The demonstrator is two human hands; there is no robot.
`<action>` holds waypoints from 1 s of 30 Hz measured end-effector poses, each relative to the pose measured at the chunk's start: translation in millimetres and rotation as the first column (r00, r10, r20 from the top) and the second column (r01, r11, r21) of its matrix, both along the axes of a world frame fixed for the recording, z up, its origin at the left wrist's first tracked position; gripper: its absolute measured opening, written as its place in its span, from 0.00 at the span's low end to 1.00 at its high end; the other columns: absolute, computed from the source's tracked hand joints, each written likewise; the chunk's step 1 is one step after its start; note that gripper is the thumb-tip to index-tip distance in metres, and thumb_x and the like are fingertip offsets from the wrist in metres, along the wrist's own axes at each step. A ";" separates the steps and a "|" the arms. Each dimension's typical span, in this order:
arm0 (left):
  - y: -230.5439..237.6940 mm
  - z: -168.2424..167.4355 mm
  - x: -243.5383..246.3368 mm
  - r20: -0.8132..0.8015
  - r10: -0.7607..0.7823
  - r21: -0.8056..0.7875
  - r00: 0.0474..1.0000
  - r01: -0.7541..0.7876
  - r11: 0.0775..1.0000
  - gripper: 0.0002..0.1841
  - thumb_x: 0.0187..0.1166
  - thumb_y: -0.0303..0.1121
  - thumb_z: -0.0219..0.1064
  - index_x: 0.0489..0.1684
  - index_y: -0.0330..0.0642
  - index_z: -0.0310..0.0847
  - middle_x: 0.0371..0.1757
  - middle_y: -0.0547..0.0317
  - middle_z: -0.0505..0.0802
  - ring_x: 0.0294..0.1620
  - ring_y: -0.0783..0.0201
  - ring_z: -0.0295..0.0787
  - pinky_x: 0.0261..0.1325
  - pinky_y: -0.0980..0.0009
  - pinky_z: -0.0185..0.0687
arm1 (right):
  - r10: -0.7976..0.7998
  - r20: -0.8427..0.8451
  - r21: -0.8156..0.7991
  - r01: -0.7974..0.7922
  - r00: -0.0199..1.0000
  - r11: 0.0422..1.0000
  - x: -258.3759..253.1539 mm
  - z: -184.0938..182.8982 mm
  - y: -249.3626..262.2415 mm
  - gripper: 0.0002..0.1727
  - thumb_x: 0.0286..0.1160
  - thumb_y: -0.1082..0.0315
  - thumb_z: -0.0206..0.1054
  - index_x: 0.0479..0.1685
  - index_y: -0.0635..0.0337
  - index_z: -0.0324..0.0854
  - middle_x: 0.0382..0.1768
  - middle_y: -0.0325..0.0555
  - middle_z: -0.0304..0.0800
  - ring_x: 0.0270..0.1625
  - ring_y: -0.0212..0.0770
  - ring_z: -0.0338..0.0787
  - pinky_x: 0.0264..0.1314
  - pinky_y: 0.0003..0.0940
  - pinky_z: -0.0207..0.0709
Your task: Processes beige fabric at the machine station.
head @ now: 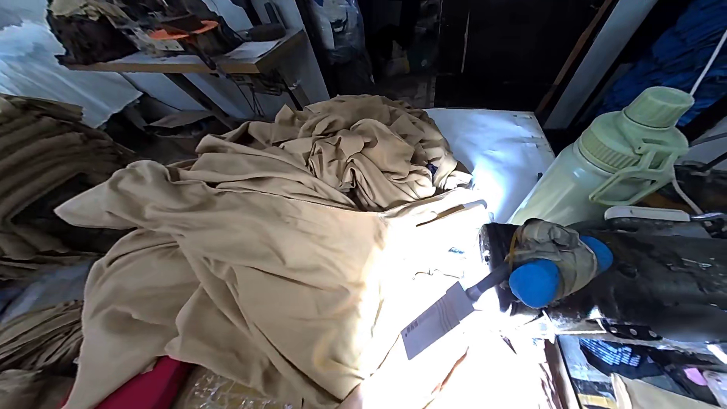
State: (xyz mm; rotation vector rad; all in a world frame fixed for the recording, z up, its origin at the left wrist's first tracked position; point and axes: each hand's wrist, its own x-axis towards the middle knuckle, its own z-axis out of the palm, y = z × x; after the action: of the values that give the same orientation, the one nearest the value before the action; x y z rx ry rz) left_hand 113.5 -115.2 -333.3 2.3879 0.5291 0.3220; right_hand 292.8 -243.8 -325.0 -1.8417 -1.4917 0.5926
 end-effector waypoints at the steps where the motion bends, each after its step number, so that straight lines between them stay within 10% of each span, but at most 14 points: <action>1: 0.6 3.0 -1.6 -0.041 -0.011 0.006 0.999 0.011 1.000 0.21 0.92 0.34 0.48 0.75 0.39 0.80 0.73 0.46 0.87 0.77 0.50 0.82 0.79 0.53 0.73 | 0.022 0.008 -0.036 -0.022 1.000 0.999 -0.7 7.3 0.6 0.23 0.69 0.64 0.65 0.51 0.81 0.86 0.52 0.72 0.91 0.61 0.64 0.89 0.75 0.54 0.72; 11: 4.1 25.4 4.2 -0.092 0.004 0.055 0.996 0.001 0.998 0.21 0.87 0.29 0.53 0.76 0.44 0.81 0.68 0.43 0.90 0.65 0.46 0.90 0.68 0.51 0.80 | 0.081 0.360 -0.221 0.001 0.930 0.975 -17.4 8.0 25.2 0.24 0.84 0.64 0.53 0.69 0.69 0.83 0.69 0.72 0.84 0.77 0.83 0.74 0.78 0.85 0.51; 22: 1.3 20.1 6.4 -0.121 0.048 -0.075 0.992 -0.057 0.996 0.22 0.89 0.29 0.50 0.79 0.40 0.77 0.73 0.43 0.87 0.73 0.48 0.85 0.78 0.52 0.73 | -0.002 0.217 -0.344 0.078 0.976 0.936 -17.0 36.8 38.8 0.24 0.86 0.62 0.52 0.74 0.60 0.82 0.76 0.61 0.81 0.83 0.65 0.73 0.85 0.75 0.48; 26: 2.9 8.1 0.7 -0.093 0.030 0.035 0.995 -0.026 0.999 0.21 0.88 0.27 0.51 0.76 0.38 0.80 0.74 0.43 0.87 0.74 0.42 0.83 0.75 0.43 0.73 | 0.029 0.259 -0.292 0.050 0.965 0.955 -17.5 24.1 31.5 0.25 0.88 0.63 0.48 0.76 0.65 0.78 0.77 0.67 0.78 0.85 0.75 0.67 0.84 0.81 0.40; 30: -1.3 12.1 5.3 -0.010 0.074 -0.102 0.997 -0.075 0.992 0.22 0.90 0.27 0.48 0.79 0.36 0.76 0.74 0.41 0.85 0.78 0.52 0.79 0.83 0.60 0.68 | -0.036 0.382 -0.164 0.106 0.923 0.981 -21.0 12.8 34.0 0.24 0.84 0.66 0.52 0.73 0.65 0.81 0.71 0.69 0.83 0.81 0.77 0.72 0.81 0.81 0.49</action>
State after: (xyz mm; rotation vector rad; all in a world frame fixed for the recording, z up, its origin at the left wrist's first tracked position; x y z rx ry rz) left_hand 118.8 -116.5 -321.2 2.2752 0.6237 0.3135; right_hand 271.8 -209.8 -312.2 -2.2407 -1.6485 0.3590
